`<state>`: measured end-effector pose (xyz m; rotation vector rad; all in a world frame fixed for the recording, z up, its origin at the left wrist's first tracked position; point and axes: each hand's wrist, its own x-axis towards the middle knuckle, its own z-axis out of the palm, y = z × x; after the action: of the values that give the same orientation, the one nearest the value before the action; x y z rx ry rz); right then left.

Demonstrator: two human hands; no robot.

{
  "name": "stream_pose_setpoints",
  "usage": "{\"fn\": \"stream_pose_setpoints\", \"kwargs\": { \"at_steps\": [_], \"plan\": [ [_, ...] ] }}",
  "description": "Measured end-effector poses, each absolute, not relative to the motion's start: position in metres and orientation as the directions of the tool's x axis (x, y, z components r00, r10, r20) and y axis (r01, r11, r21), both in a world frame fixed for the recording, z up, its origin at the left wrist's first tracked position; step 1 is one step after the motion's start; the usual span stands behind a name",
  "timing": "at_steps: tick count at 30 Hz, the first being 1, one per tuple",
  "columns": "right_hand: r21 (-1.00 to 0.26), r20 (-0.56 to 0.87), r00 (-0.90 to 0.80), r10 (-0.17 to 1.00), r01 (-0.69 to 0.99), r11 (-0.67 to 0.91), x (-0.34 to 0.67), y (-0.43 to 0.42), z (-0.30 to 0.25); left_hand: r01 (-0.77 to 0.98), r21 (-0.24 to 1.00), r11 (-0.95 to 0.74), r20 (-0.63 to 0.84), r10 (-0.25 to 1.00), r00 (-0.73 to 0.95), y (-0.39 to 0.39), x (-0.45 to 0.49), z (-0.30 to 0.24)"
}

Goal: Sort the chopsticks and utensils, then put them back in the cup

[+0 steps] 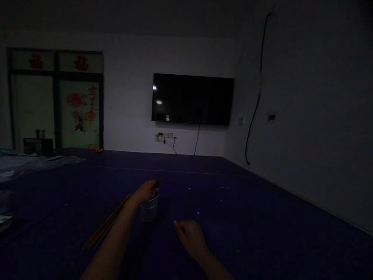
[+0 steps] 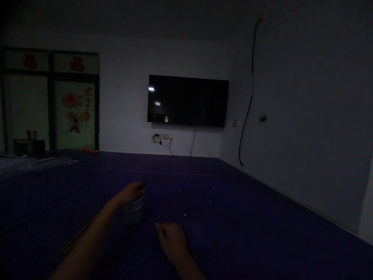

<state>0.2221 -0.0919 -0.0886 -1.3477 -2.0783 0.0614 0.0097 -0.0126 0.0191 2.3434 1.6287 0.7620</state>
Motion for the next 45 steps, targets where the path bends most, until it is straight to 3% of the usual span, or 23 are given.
{"fn": "stream_pose_setpoints", "kwargs": {
  "at_steps": [14, 25, 45],
  "plan": [
    [-0.384, 0.513, -0.248, 0.822, 0.79, 0.478, 0.222, -0.092, -0.089, 0.872, 0.36, -0.332, 0.314, 0.923, 0.221, -0.018, 0.005, 0.028],
    [-0.403, 0.49, -0.262, 0.831, 0.777, 0.483, 0.224, -0.089, -0.092, 0.872, 0.372, -0.317, 0.308, 0.929, 0.207, -0.021, 0.007, 0.03],
    [-0.403, 0.481, -0.257, 0.838, 0.784, 0.471, 0.224, -0.091, -0.087, 0.766, 0.581, -0.277, 0.218, 0.959, 0.181, -0.025, 0.002, 0.033]
  ]
}}
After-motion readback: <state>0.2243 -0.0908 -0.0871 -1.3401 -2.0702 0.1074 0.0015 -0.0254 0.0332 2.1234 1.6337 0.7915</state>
